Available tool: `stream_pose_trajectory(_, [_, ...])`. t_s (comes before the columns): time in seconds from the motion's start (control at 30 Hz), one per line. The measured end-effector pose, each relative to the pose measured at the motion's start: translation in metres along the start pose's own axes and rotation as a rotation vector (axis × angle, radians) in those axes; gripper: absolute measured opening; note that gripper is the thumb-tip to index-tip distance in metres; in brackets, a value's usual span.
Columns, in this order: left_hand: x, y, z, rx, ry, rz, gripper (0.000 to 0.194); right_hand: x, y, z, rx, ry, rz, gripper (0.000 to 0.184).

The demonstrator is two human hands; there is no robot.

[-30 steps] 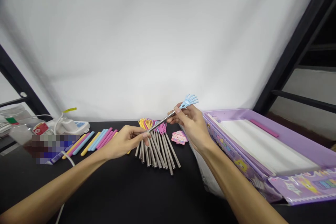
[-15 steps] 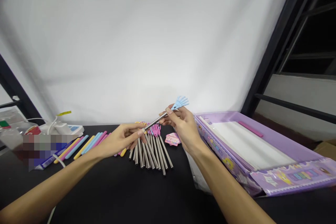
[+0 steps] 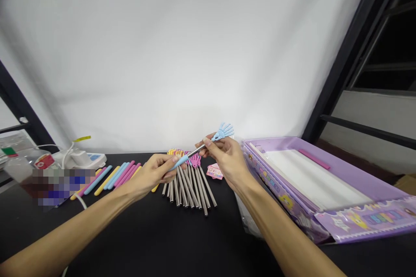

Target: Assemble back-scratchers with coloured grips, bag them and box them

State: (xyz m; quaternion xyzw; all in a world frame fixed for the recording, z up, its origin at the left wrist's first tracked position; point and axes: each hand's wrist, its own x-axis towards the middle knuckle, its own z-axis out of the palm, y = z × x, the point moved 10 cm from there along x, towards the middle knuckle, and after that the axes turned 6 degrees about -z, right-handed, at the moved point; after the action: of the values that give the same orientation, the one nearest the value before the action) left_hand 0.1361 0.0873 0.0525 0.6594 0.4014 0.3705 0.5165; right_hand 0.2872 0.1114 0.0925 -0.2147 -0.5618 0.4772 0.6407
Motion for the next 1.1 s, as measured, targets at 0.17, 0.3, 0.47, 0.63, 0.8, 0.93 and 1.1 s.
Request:
stream_pose_trajectory(0.17, [0.002,-0.004,-0.003,0.020,0.016,0.004,0.046,-0.003,0.003,0.002,-0.062,0.001,0.032,0.031])
stream_pose_trajectory(0.3, [-0.001,0.007,-0.023,0.221,0.167,0.124,0.038,-0.002,0.001,-0.016,-0.002,0.155,0.049,0.032])
stream_pose_trajectory(0.47, [-0.008,0.018,-0.029,0.409,0.249,0.238,0.035,0.000,-0.001,-0.020,0.019,0.144,0.039,0.028])
stream_pose_trajectory(0.63, [-0.009,0.011,-0.018,0.436,0.244,0.215,0.039,-0.001,0.001,-0.012,0.011,0.082,0.046,0.027])
stream_pose_trajectory(0.8, [-0.005,0.010,-0.009,0.282,0.189,0.157,0.040,-0.004,0.006,-0.006,0.035,0.056,0.060,0.027])
stream_pose_trajectory(0.93, [-0.001,0.010,-0.003,0.205,0.103,0.114,0.044,-0.006,0.012,-0.005,0.022,0.040,0.076,0.026])
stream_pose_trajectory(1.1, [-0.001,0.006,0.001,0.146,0.025,0.032,0.049,-0.005,0.013,-0.005,0.012,0.033,0.085,0.026])
